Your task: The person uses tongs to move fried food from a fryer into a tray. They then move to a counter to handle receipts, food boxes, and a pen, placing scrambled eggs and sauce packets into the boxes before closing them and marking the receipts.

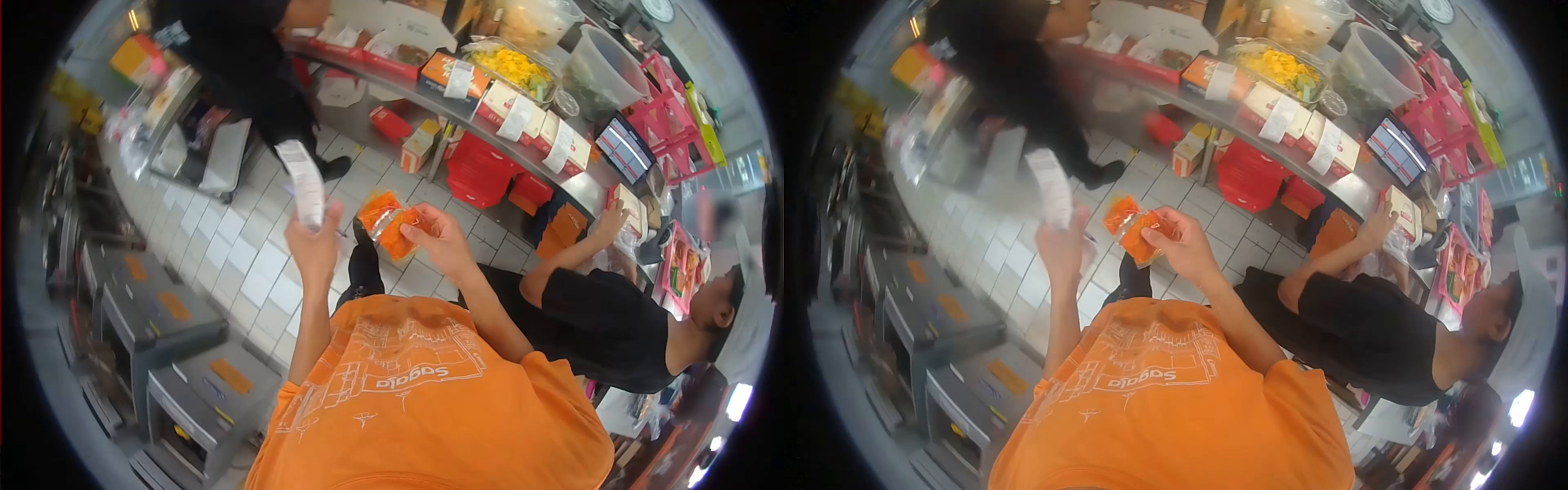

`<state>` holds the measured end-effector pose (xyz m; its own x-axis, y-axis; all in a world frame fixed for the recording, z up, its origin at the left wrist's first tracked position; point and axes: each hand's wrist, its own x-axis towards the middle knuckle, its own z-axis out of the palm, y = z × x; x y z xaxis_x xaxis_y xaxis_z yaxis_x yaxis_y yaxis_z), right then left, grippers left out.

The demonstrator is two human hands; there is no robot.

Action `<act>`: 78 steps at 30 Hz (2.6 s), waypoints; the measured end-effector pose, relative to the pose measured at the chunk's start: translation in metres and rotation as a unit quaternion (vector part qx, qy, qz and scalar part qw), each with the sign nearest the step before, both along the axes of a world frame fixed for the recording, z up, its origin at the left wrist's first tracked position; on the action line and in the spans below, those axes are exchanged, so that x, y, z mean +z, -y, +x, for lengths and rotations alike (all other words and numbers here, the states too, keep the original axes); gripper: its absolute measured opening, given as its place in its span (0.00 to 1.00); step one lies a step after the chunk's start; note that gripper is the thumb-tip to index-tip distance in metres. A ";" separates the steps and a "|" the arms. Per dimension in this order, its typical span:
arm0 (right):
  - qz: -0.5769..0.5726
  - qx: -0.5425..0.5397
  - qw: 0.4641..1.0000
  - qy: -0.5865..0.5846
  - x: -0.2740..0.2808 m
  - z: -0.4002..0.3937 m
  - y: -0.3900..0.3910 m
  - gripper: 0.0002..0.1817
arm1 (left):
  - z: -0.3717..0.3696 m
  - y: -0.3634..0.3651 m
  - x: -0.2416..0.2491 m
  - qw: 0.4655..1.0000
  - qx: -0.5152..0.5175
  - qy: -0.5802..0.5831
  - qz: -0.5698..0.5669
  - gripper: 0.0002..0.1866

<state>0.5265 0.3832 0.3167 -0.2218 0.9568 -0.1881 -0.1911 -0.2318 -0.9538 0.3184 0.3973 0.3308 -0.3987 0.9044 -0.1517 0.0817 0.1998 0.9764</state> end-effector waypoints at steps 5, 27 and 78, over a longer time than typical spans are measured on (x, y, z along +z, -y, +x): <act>0.028 -0.028 0.987 0.157 0.012 0.019 -0.091 0.11 | 0.009 -0.123 0.031 0.939 -0.259 -0.121 0.192 0.25; -0.073 -0.254 0.935 0.238 0.029 0.051 -0.225 0.13 | 0.076 -0.316 0.009 0.937 -0.335 -0.025 0.095 0.21; 0.194 -0.148 0.863 0.442 0.056 0.066 -0.230 0.07 | 0.081 -0.326 0.013 0.806 -0.586 -0.007 0.090 0.12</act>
